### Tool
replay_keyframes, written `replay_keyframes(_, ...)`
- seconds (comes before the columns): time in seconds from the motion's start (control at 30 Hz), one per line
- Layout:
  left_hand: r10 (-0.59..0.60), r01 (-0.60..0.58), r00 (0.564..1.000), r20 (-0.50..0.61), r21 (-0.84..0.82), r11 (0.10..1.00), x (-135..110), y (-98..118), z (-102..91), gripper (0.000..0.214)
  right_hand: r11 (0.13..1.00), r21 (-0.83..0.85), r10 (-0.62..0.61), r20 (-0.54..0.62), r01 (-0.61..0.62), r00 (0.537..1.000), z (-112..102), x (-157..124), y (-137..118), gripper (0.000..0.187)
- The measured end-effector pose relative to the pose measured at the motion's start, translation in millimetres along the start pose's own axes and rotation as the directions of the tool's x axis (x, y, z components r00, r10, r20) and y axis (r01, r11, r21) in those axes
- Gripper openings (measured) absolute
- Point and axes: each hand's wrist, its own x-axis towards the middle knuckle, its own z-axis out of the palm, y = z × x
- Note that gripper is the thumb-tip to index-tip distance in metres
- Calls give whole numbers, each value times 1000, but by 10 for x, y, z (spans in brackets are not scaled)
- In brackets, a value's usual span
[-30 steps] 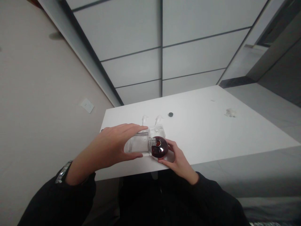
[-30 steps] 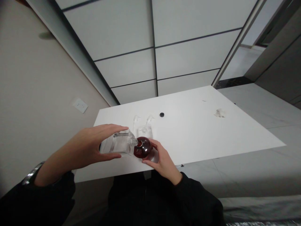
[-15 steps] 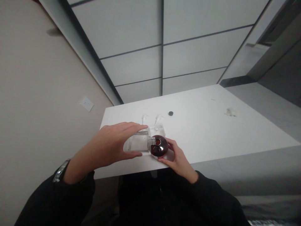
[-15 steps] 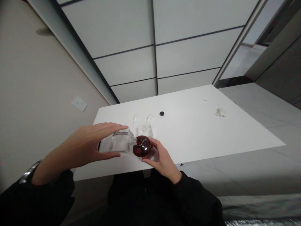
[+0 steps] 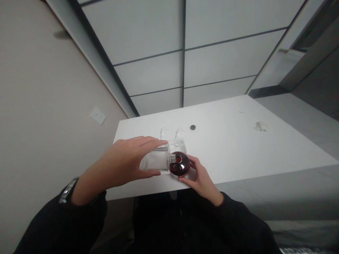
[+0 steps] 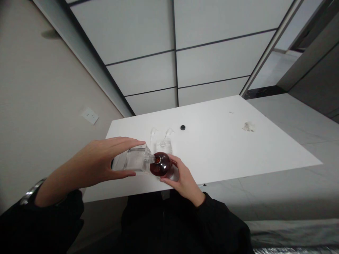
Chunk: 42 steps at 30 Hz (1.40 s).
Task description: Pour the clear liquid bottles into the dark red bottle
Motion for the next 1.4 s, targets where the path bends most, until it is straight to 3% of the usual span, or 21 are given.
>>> replay_keyframes(1.4, 53, -53, 999, 0, 59, 997, 31, 9, -73, 65, 1000, -18, -2, -3, 2, 1000, 0, 10, -35, 74)
